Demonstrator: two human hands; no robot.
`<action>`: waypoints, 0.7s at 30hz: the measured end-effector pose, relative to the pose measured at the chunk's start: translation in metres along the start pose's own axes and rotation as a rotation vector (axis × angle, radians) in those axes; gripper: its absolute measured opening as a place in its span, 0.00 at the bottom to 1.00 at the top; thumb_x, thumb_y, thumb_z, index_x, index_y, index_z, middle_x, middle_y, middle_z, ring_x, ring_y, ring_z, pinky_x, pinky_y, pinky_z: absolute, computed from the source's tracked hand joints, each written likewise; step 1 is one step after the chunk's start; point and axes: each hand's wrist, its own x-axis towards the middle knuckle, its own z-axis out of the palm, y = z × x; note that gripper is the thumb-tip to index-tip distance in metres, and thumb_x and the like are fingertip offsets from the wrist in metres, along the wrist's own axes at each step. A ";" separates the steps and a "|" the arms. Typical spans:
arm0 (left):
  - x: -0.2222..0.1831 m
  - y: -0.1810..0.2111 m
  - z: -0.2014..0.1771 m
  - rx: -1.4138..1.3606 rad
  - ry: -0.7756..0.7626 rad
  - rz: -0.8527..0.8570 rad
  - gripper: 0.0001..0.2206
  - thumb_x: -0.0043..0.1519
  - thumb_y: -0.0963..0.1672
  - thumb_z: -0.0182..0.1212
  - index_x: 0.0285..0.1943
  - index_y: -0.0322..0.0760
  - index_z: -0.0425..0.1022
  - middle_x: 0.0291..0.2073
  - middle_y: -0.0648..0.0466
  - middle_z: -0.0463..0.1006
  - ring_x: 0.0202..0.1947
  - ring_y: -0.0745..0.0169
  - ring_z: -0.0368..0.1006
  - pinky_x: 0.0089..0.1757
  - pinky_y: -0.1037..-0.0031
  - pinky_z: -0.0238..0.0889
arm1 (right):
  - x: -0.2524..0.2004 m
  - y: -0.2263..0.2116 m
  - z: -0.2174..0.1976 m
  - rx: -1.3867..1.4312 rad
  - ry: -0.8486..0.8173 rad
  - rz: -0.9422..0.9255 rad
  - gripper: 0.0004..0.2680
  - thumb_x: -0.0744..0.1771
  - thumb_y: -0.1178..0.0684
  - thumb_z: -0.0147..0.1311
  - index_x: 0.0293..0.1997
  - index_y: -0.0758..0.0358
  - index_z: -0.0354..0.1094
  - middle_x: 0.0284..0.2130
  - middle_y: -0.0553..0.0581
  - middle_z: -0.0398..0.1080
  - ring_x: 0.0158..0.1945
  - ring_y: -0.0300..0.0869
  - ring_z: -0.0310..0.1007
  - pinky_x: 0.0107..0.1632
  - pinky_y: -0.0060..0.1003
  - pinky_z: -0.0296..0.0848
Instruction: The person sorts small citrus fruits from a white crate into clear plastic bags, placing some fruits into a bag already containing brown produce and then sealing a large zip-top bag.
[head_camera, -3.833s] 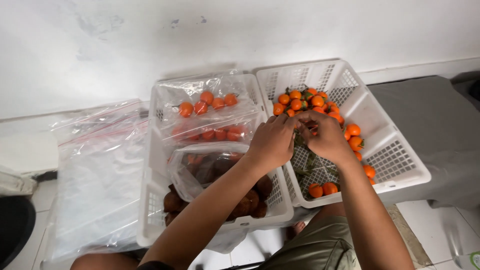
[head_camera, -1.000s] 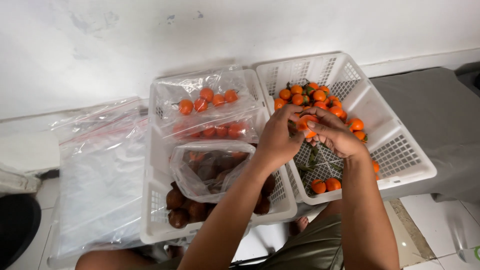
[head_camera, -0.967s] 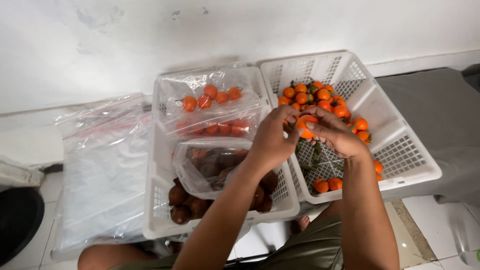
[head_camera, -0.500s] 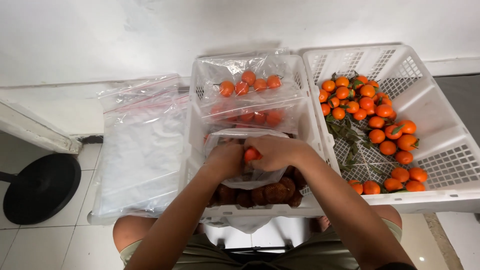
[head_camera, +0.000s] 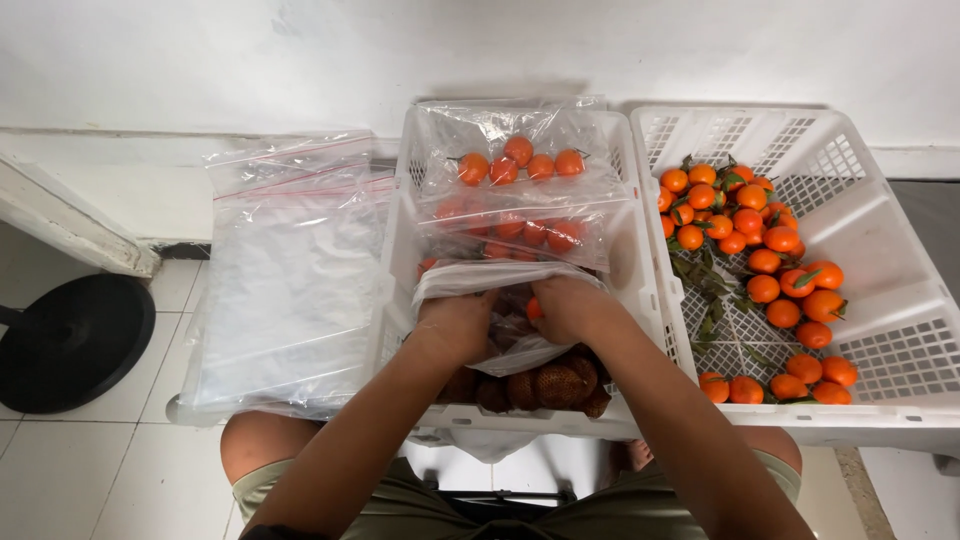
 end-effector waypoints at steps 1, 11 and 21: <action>0.012 -0.007 0.018 0.001 0.001 -0.001 0.37 0.55 0.53 0.71 0.74 0.51 0.62 0.54 0.45 0.78 0.58 0.41 0.73 0.48 0.41 0.70 | 0.001 0.000 0.001 0.000 0.002 -0.002 0.19 0.64 0.47 0.57 0.58 0.68 0.65 0.49 0.70 0.75 0.56 0.61 0.75 0.58 0.55 0.74; 0.022 -0.010 0.041 0.047 -0.007 0.012 0.26 0.55 0.48 0.69 0.61 0.34 0.74 0.45 0.40 0.80 0.50 0.38 0.76 0.38 0.42 0.72 | -0.015 -0.021 -0.016 -0.050 0.023 0.030 0.18 0.62 0.50 0.62 0.52 0.71 0.71 0.44 0.69 0.76 0.53 0.61 0.77 0.55 0.54 0.76; 0.003 0.002 0.005 0.003 -0.080 0.122 0.46 0.50 0.47 0.75 0.78 0.36 0.53 0.57 0.34 0.74 0.56 0.32 0.73 0.47 0.39 0.71 | -0.052 -0.049 -0.066 0.065 -0.046 -0.020 0.21 0.64 0.57 0.60 0.64 0.67 0.63 0.59 0.70 0.68 0.66 0.61 0.65 0.66 0.55 0.66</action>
